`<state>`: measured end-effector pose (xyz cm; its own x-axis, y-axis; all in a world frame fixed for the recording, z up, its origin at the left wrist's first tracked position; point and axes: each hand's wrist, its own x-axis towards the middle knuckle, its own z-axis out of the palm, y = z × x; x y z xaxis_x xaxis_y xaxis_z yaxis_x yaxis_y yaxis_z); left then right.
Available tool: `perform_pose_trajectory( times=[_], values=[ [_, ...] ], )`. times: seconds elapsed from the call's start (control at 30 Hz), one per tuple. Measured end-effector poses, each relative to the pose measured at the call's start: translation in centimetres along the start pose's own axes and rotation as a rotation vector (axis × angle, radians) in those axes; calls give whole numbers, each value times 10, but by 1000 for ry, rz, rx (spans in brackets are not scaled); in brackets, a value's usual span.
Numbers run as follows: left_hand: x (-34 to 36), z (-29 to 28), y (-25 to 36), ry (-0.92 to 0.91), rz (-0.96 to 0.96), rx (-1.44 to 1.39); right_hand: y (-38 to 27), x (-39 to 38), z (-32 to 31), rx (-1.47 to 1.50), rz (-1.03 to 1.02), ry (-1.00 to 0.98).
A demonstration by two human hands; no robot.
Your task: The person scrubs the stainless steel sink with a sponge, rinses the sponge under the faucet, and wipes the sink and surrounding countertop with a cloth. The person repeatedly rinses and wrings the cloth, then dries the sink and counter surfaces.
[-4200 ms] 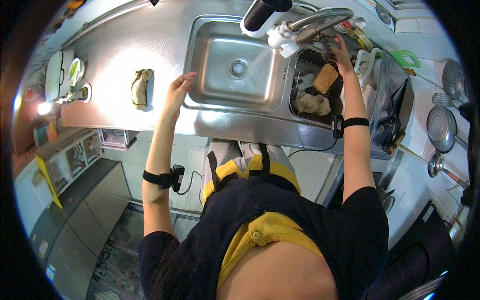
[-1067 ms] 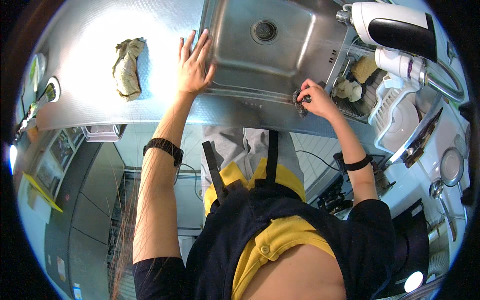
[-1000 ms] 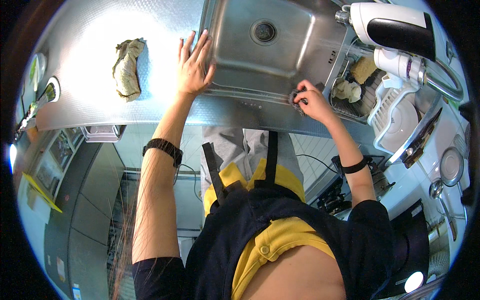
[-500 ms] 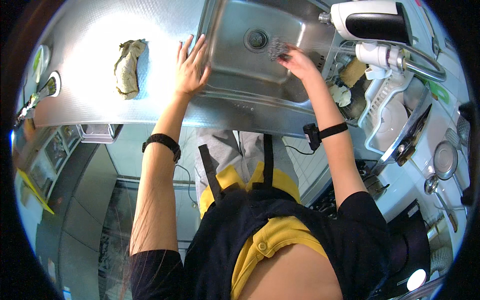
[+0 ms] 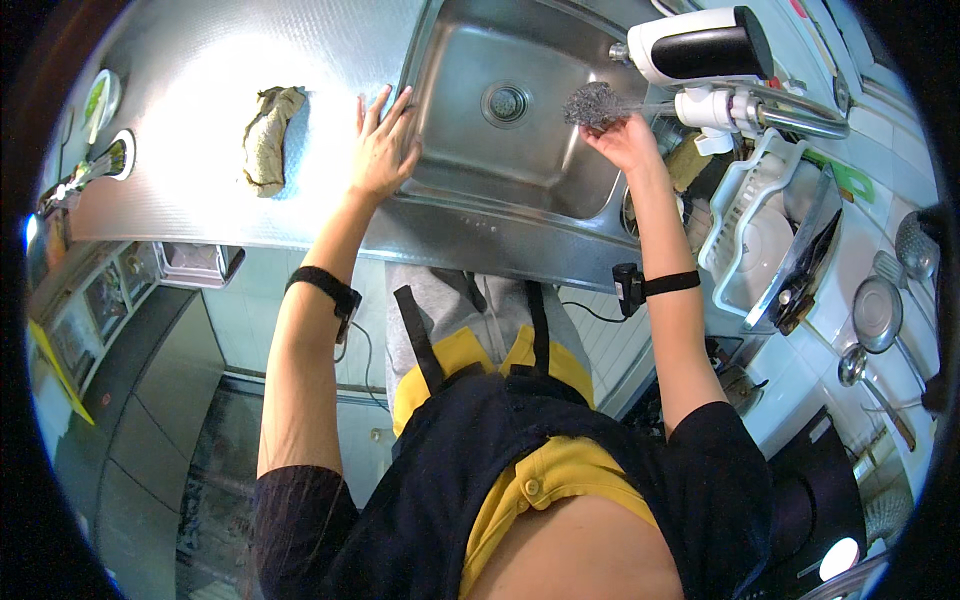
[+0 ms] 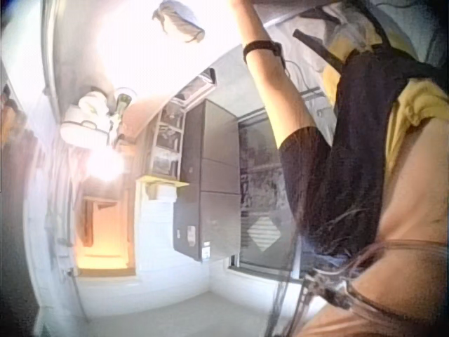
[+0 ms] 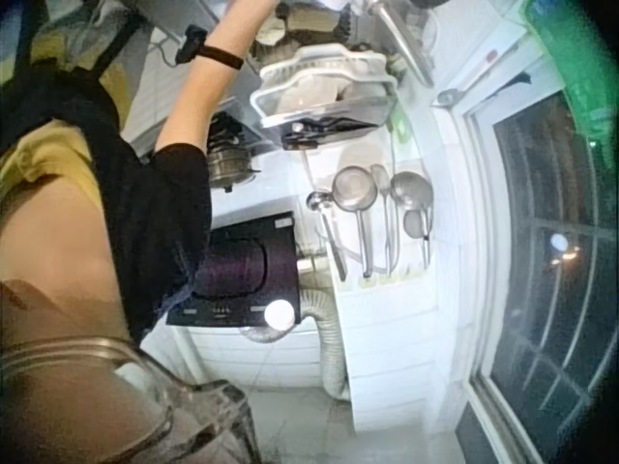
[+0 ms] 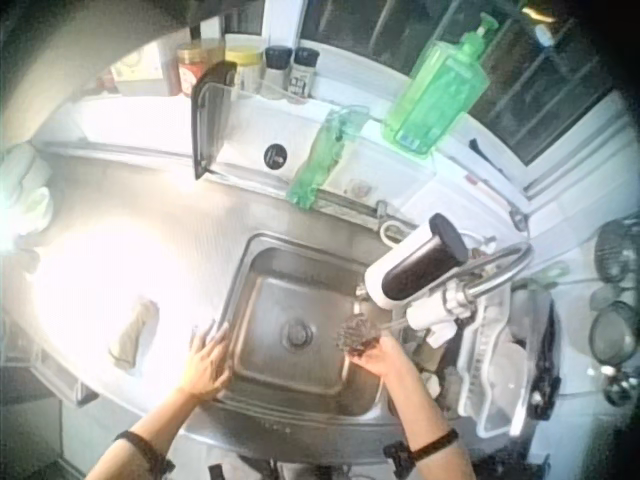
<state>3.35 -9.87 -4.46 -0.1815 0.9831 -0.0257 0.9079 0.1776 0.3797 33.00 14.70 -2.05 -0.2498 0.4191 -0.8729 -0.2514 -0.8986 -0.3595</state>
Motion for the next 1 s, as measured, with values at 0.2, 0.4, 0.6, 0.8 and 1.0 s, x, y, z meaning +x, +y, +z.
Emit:
perform_pose_trajectory(
  times=[0.2, 0.4, 0.6, 0.8, 1.0],
  values=[
    [25, -5, 37, 57, -73, -13, -3, 18, -12, -128, -60, -10],
    [19, -9, 9, -30, -41, 235, 77, 50, -18, -763, -130, 99],
    [17, -17, -12, 14, 83, 5, 191, 83, 24, -1723, -640, -185],
    [17, -32, -26, -113, 200, 71, 230, 127, 51, -2303, -1014, -783],
    [18, -38, -31, -144, 267, 30, 196, 191, 62, -2255, -1012, 101]
  ],
)
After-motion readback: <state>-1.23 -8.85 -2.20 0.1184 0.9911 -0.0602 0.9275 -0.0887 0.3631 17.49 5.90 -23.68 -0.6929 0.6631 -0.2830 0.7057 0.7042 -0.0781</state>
